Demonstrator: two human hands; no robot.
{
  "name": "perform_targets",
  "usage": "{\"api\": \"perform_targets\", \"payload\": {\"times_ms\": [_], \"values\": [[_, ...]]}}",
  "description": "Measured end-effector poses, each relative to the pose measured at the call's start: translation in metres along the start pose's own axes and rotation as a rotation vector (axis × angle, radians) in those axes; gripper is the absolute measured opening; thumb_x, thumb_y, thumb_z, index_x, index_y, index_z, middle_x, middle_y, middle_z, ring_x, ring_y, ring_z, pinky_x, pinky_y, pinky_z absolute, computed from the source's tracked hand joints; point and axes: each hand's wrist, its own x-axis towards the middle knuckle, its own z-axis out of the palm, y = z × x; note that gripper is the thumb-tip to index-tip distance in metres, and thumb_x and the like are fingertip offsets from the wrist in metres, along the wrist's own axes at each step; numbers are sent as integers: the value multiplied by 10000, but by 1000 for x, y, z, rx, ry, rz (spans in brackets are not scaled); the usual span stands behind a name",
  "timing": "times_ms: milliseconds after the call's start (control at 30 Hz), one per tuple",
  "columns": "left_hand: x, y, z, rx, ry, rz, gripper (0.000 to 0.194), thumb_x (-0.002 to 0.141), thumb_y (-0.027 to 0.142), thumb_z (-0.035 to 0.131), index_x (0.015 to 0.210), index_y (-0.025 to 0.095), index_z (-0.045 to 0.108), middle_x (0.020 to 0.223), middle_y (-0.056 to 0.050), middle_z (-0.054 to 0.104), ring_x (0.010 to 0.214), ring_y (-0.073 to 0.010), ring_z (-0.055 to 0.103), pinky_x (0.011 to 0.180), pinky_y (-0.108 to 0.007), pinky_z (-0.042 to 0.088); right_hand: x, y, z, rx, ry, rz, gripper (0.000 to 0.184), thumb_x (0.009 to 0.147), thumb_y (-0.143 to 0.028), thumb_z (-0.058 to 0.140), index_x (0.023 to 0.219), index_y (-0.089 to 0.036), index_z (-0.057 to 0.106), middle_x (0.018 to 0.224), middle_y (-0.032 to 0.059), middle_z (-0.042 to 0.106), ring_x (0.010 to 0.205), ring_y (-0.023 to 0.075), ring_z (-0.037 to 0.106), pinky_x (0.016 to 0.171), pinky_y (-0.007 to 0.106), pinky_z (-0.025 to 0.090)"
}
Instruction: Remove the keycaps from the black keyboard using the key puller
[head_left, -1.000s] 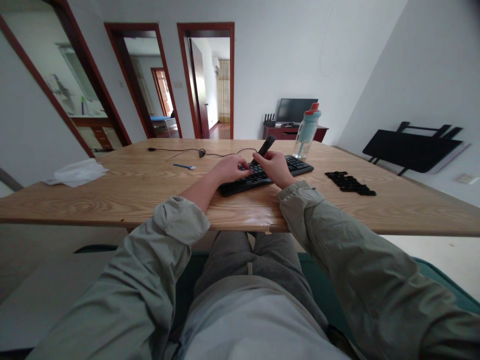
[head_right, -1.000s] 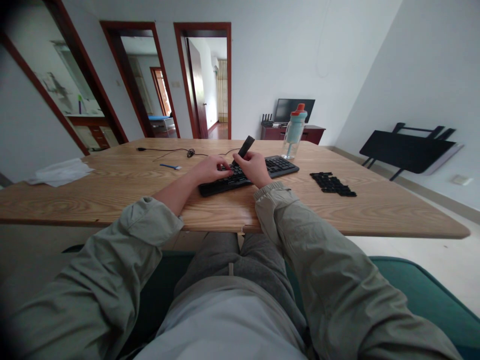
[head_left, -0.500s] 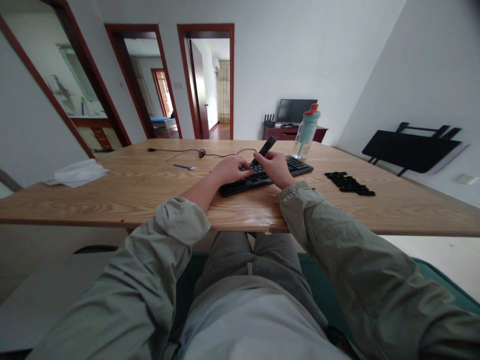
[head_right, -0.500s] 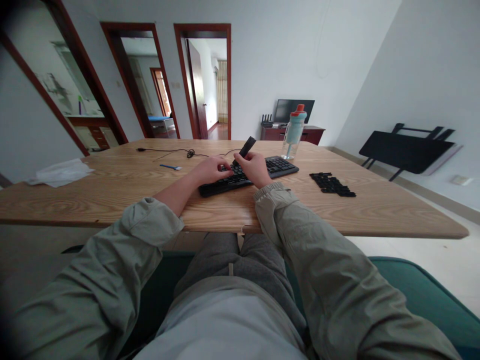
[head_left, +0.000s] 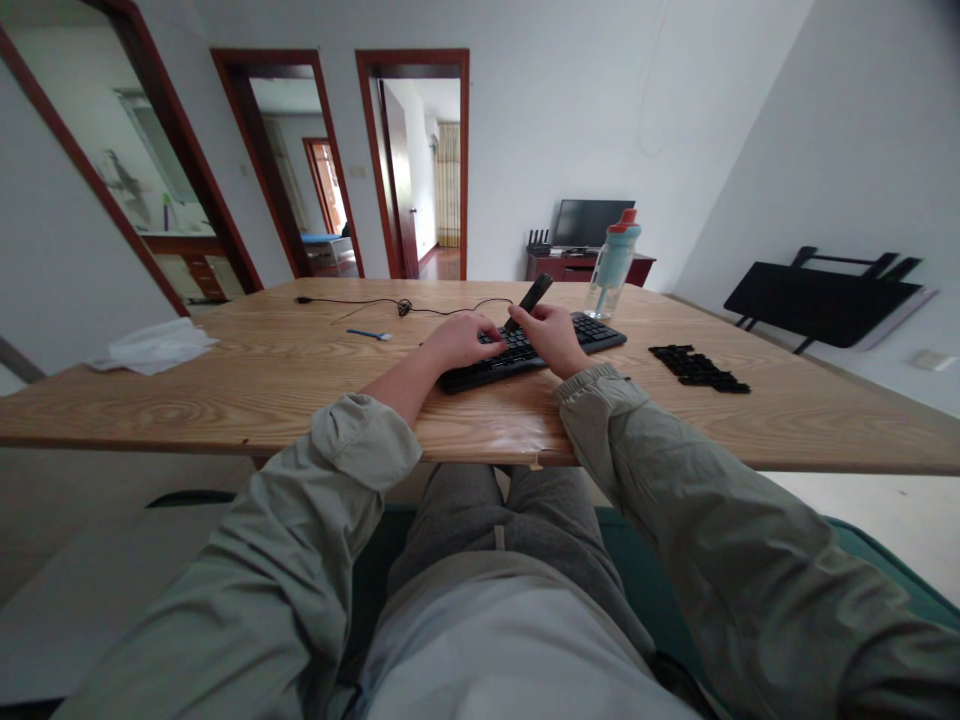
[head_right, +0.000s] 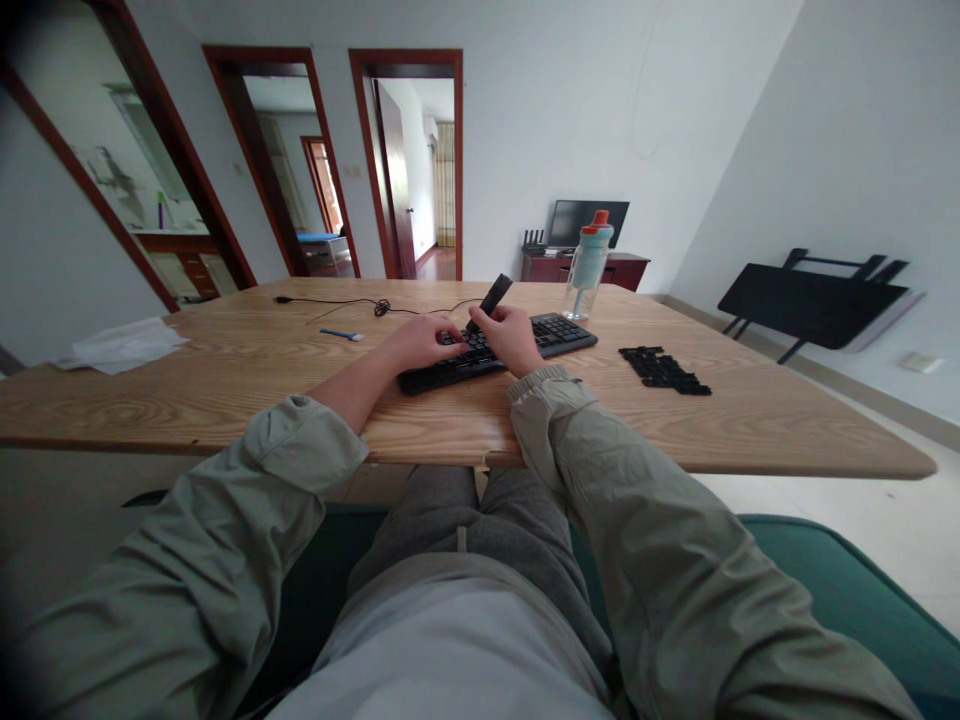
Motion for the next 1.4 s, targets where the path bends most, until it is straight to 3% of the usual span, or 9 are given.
{"api": "perform_targets", "payload": {"times_ms": [400, 533, 633, 767, 900, 1167, 1400], "values": [[-2, -2, -3, -42, 40, -38, 355, 858, 471, 603, 936, 162, 759, 938, -72, 735, 822, -190, 628, 748, -286, 458, 1, 2, 1, 88, -63, 49, 461, 781, -579, 655, 688, -127, 645, 612, 18, 590, 548, 107, 459, 522, 255, 337], [-3, -18, -9, -86, 103, -83, 486, 929, 522, 451, 899, 143, 754, 845, -68, 719, 772, -181, 604, 710, -286, 434, -2, -3, 1, 111, -126, 144, 384, 811, -513, 663, 731, -137, 644, 621, 29, 614, 473, 96, 454, 451, 249, 325], [-3, -35, -12, -89, 148, -138, 514, 927, 527, 430, 871, 134, 756, 813, -65, 711, 754, -185, 592, 702, -296, 426, -5, -7, 0, 96, -211, 201, 273, 831, -404, 655, 740, -148, 625, 643, 46, 646, 428, 97, 462, 398, 249, 317], [-3, -50, -12, -101, 144, -186, 512, 912, 529, 438, 872, 134, 763, 821, -69, 720, 767, -195, 601, 707, -301, 420, -8, -5, -5, 109, -295, 143, 187, 811, -328, 654, 762, -148, 637, 663, 46, 668, 425, 98, 482, 378, 242, 336], [-3, -49, -11, -90, 128, -194, 498, 907, 520, 445, 870, 139, 764, 808, -70, 719, 750, -197, 598, 679, -301, 409, -8, 0, -10, 137, -327, 69, 168, 799, -314, 655, 838, -151, 663, 635, 18, 649, 429, 103, 488, 387, 238, 367], [-4, -42, -11, -85, 111, -206, 460, 893, 494, 467, 863, 142, 761, 761, -55, 708, 705, -187, 576, 632, -293, 383, -9, 1, -13, 139, -280, 100, 179, 801, -287, 648, 686, -162, 593, 611, 27, 639, 417, 94, 467, 379, 236, 356], [-3, -43, -10, -85, 107, -196, 452, 886, 497, 469, 828, 149, 752, 724, -44, 687, 682, -183, 566, 607, -297, 370, -8, 6, -11, 174, -300, 82, 157, 789, -298, 661, 817, -144, 651, 632, 18, 645, 433, 96, 477, 394, 233, 369]]}}
